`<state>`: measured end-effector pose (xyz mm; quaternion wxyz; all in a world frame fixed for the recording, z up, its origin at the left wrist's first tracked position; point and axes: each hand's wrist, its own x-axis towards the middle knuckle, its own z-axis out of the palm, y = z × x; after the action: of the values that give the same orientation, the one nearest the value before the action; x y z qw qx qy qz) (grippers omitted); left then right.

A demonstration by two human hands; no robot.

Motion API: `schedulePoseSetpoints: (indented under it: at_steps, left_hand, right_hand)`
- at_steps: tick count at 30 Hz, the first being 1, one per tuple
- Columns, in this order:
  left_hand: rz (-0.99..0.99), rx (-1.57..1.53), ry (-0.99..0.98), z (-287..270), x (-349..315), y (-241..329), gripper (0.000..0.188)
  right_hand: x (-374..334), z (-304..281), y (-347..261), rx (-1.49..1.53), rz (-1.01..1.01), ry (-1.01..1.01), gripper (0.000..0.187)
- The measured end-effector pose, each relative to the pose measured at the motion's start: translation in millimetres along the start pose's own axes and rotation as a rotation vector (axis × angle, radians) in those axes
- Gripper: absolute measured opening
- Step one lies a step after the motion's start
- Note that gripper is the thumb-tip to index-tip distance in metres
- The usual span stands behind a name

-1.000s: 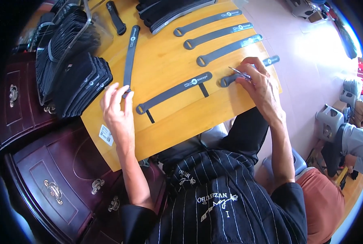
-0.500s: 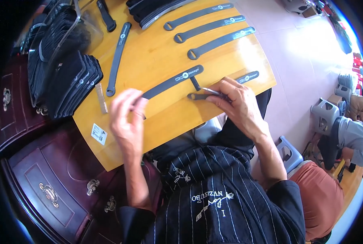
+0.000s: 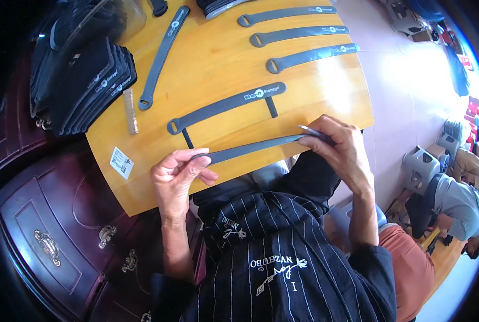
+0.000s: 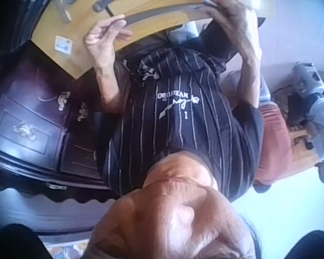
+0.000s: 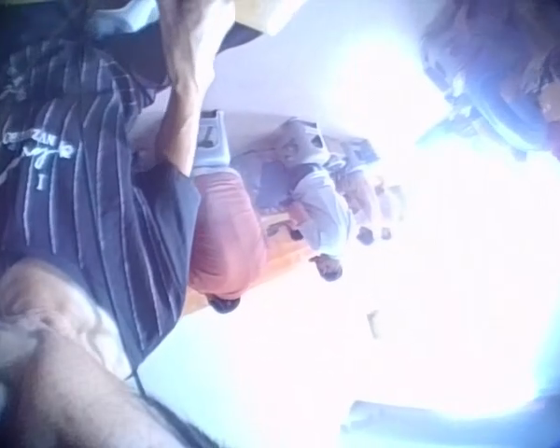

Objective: Processing and tidying textile storage straps by clearing holes with a pointed tool and trimming edges with scissors.

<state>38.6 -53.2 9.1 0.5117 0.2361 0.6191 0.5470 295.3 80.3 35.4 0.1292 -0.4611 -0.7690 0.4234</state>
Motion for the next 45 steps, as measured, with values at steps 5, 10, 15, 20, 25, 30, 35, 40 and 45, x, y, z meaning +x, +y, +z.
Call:
schedulePoseSetpoints:
  at_steps: [5,10,15,20,25,30,35,40,45]
  left_hand:
    - [-0.01,-0.108,0.043,-14,-4,-6,0.016]
    - [-0.068,-0.126,0.039,-17,0,0,0.016]
    - [0.259,0.289,0.219,-10,6,-2,0.015]
    - [0.269,0.429,0.346,-8,15,-6,0.016]
    - [0.252,0.409,0.395,-10,22,-9,0.016]
    - [0.19,0.378,0.422,-7,26,-4,0.016]
    - [0.182,0.327,0.452,-9,28,-5,0.014]
    - [0.132,0.3,0.454,-7,29,-3,0.013]
    - [0.103,0.247,0.457,-7,31,-2,0.015]
  right_hand:
    - [15,-5,-6,0.092,0.077,-0.047,0.022]
    - [20,-7,0,0.377,0.195,-0.095,0.018]
    - [29,-4,-2,0.423,0.285,-0.087,0.015]
    - [38,4,2,0.289,0.326,0.031,0.02]
    - [48,4,-5,0.327,0.267,0.002,0.018]
    - [52,7,-2,0.325,0.317,0.03,0.019]
    - [57,12,1,0.321,0.329,0.063,0.021]
    - [62,11,1,0.287,0.309,0.063,0.02]
    - [64,11,4,0.264,0.316,0.07,0.02]
